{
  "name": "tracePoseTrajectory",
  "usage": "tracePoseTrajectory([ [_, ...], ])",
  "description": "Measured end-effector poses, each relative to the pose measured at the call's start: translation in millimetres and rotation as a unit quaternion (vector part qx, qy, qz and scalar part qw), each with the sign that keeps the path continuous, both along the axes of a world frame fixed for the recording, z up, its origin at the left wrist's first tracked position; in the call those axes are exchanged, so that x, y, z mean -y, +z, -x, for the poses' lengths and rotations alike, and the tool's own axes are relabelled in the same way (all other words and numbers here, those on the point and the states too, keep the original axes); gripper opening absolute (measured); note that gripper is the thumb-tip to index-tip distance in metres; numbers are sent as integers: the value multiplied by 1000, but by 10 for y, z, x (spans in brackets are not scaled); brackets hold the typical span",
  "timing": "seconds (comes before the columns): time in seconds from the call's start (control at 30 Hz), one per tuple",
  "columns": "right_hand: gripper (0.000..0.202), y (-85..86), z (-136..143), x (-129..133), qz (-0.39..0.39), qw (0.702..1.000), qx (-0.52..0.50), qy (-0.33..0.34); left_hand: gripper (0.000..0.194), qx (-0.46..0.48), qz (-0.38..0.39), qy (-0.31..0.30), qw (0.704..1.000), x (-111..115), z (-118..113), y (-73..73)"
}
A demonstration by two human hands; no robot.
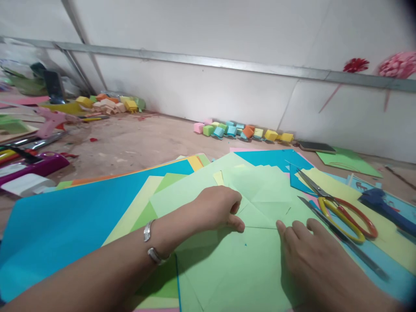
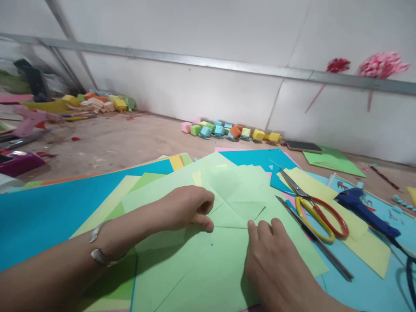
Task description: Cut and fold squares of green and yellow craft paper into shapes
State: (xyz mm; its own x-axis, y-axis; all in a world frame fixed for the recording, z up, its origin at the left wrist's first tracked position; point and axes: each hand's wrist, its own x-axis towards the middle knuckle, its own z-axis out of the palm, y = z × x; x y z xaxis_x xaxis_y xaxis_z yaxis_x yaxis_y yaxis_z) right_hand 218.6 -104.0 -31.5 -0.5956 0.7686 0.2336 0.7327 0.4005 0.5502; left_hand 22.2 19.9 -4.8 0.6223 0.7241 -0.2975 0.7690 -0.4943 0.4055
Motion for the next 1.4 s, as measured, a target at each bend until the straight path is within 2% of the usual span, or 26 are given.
tracePoseTrajectory([
  [0.1, 22, 73, -43, -30, -12, 999, 26, -36, 34, 0, -5, -3, 1000, 6, 21, 11],
  [0.27, 21, 178, -53, -233, -85, 995, 46, -34, 23, 5, -42, -32, 999, -4, 56, 78],
  [0.4, 55, 93, -73, -365, -114, 991, 53, -42, 44, 8, -79, -50, 996, -12, 71, 99],
  [0.5, 53, 31, -84, -406, -97, 993, 51, -43, 46, 11, -106, -34, 994, 13, 77, 90],
  [0.63, 26, 72, -15, -381, -81, 997, -6, 11, 32, 29, -139, -38, 989, 108, 51, 89],
  [0.7, 25, 112, 48, -347, -84, 994, -48, 53, 16, 44, -130, -46, 990, 156, 18, 91],
  [0.77, 28, 134, 106, -317, -76, 986, -93, 119, 12, 39, -117, -58, 991, 181, -16, 86],
  [0.87, 30, 130, 143, -318, -37, 967, -156, 199, 15, 14, -94, -69, 993, 157, -38, 67],
  [1.1, 26, 148, -24, -505, 73, 942, -263, 197, 13, 18, -61, -66, 996, 78, 0, 48],
  [1.23, 26, 124, -68, -524, 193, 904, -285, 252, 13, -14, -94, -67, 993, 131, -26, 97],
  [1.3, 22, 101, -75, -522, 238, 883, -308, 262, 10, -32, -83, -63, 994, 159, -29, 120],
  [1.4, 13, 123, -98, -542, 325, 848, -358, 216, 27, -45, -36, -57, 997, 175, -12, 114],
])
